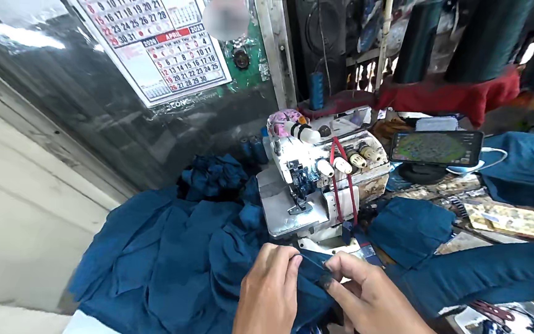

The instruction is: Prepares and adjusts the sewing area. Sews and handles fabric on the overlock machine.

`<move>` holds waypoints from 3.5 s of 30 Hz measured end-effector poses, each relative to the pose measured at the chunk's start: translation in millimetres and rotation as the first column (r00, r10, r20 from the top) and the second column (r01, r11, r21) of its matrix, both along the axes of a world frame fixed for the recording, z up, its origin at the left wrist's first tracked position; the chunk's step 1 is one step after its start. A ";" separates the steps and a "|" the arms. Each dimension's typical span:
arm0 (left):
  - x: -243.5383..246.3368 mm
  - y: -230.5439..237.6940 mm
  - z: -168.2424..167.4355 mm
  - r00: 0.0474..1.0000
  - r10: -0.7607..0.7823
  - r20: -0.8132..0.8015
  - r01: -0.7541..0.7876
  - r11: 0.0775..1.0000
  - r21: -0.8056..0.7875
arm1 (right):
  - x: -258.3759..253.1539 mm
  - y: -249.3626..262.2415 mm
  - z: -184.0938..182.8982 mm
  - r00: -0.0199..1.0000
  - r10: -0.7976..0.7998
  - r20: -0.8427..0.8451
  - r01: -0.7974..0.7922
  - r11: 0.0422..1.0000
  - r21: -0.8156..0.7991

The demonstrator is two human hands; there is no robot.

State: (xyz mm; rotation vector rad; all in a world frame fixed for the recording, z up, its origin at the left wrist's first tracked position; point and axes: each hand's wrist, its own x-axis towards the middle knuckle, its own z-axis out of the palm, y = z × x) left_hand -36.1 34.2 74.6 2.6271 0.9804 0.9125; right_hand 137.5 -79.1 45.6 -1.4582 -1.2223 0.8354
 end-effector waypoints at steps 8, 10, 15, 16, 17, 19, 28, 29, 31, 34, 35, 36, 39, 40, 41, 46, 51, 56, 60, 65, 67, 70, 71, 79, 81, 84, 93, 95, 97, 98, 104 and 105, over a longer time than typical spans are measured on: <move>21.9 52.9 48.2 0.985 -0.152 0.078 0.167 0.957 -0.238 | 20.6 22.7 26.8 0.988 -0.057 -0.145 0.066 0.996 0.061; 44.4 76.1 47.8 0.993 -0.050 -0.105 0.041 0.996 -0.082 | 28.7 44.1 23.4 0.966 -0.127 -0.226 0.131 0.991 0.001; 65.6 110.3 45.1 0.943 0.114 -0.313 -0.124 0.992 -0.014 | 22.6 68.9 15.5 0.878 -0.217 -0.426 0.233 0.972 -0.016; 72.2 113.0 40.7 0.951 0.151 -0.271 -0.149 0.988 0.027 | 18.9 75.5 15.6 0.857 -0.252 -0.449 0.283 0.959 0.001; 77.4 115.5 37.3 0.954 0.179 -0.241 -0.167 0.984 0.070 | 16.3 81.8 15.0 0.844 -0.267 -0.465 0.310 0.951 0.018; 76.8 118.1 35.8 0.957 0.176 -0.230 -0.153 0.982 0.113 | 15.2 86.3 14.8 0.835 -0.265 -0.482 0.315 0.949 0.024; 36.6 116.1 43.7 0.907 -0.331 -0.261 0.352 0.935 0.039 | 25.9 87.3 4.0 0.877 -0.229 -0.423 0.270 0.962 0.040; 36.4 119.1 49.7 0.887 -0.350 -0.303 0.374 0.927 0.024 | 26.7 88.0 0.1 0.907 -0.266 -0.327 0.312 0.945 0.097; 37.8 123.9 62.1 0.858 -0.351 -0.374 0.393 0.919 0.039 | 29.4 90.7 -5.6 0.939 -0.342 -0.039 0.338 0.892 0.301; 43.4 122.6 75.7 0.834 -0.335 -0.439 0.415 0.905 0.098 | 40.1 95.0 2.5 0.911 -0.289 0.296 0.159 0.905 0.396; 44.4 120.9 78.6 0.834 -0.333 -0.440 0.421 0.900 0.116 | 43.8 94.2 5.3 0.905 -0.268 0.331 0.137 0.919 0.370; 43.8 119.6 81.3 0.839 -0.329 -0.433 0.418 0.900 0.126 | 47.3 91.0 6.6 0.916 -0.264 0.303 0.153 0.926 0.344; 40.0 117.7 83.7 0.865 -0.301 -0.401 0.375 0.920 0.119 | 61.8 64.9 3.8 0.938 -0.337 0.081 0.313 0.924 0.221; 39.1 117.0 81.6 0.871 -0.298 -0.391 0.369 0.922 0.118 | 66.2 54.7 1.1 0.927 -0.373 0.043 0.358 0.913 0.196; 38.9 116.5 79.0 0.874 -0.301 -0.382 0.368 0.923 0.116 | 68.5 46.5 -0.6 0.909 -0.414 0.051 0.395 0.894 0.210; 42.2 112.7 82.9 0.868 -0.302 -0.394 0.373 0.921 0.116 | 43.0 64.4 41.5 0.954 -0.246 0.171 0.183 0.931 0.316; 43.4 115.4 82.8 0.881 -0.340 -0.328 0.388 0.917 0.095 | 40.7 98.8 63.8 0.990 -0.061 0.131 0.047 0.993 0.104; 27.9 123.9 78.8 0.960 -0.281 0.016 0.281 0.956 -0.080 | 54.0 93.1 47.1 0.998 0.028 0.058 -0.034 0.994 0.105; 38.7 124.7 41.7 0.948 -0.316 0.022 0.316 0.939 -0.133 | 50.3 84.9 62.0 0.992 0.123 -0.010 -0.119 0.976 0.182; 43.2 131.9 64.0 0.823 -0.336 -0.459 0.390 0.920 0.027 | 63.6 86.1 72.0 0.993 0.116 -0.007 -0.114 0.982 0.148; 44.9 131.1 78.3 0.770 -0.302 -0.561 0.404 0.913 0.063 | 61.0 80.4 79.5 0.973 0.142 -0.179 -0.102 0.971 0.215; 36.4 130.3 89.9 0.786 -0.372 -0.494 0.426 0.905 -0.004 | 63.0 75.2 73.7 0.948 0.195 -0.250 -0.135 0.961 0.240; 32.4 129.0 92.8 0.795 -0.448 -0.409 0.451 0.887 -0.096 | 65.5 75.0 69.6 0.929 0.257 -0.265 -0.185 0.946 0.268; 52.6 83.5 132.2 0.792 -0.435 -0.429 0.504 0.862 0.057 | 54.4 108.4 84.8 0.960 0.244 -0.135 -0.257 0.963 -0.087; 45.3 73.0 122.9 0.894 -0.394 -0.215 0.423 0.899 0.111 | 53.7 109.0 79.6 0.855 0.367 -0.365 -0.414 0.909 -0.056; -3.5 57.2 76.9 0.956 -0.127 -0.265 0.120 0.992 -0.043 | 66.5 95.2 68.5 0.736 0.440 -0.515 -0.512 0.859 0.001; -84.0 110.5 41.4 0.870 0.023 -0.493 0.078 0.980 0.183 | 27.0 89.7 51.0 0.894 0.059 -0.445 0.022 0.984 0.175; -91.8 119.6 54.3 0.822 -0.145 -0.551 0.097 0.989 -0.115 | 27.0 77.4 36.3 0.965 0.059 -0.257 0.008 0.968 0.252; -77.3 113.1 75.0 0.874 -0.210 -0.439 0.180 0.977 -0.109 | 30.9 69.9 20.8 0.986 0.062 -0.153 -0.011 0.951 0.310; -58.9 106.7 80.3 0.905 -0.235 -0.354 0.234 0.971 -0.047 | 32.2 68.1 15.5 0.991 0.059 -0.120 -0.015 0.941 0.337; 47.3 104.2 79.0 0.799 -0.462 -0.384 0.516 0.855 0.045 | 31.7 76.4 7.8 0.997 -0.059 -0.044 0.073 0.888 0.455; 50.0 107.2 83.0 0.790 -0.480 -0.382 0.526 0.850 0.018 | 31.5 78.0 7.7 0.996 -0.071 -0.045 0.083 0.884 0.460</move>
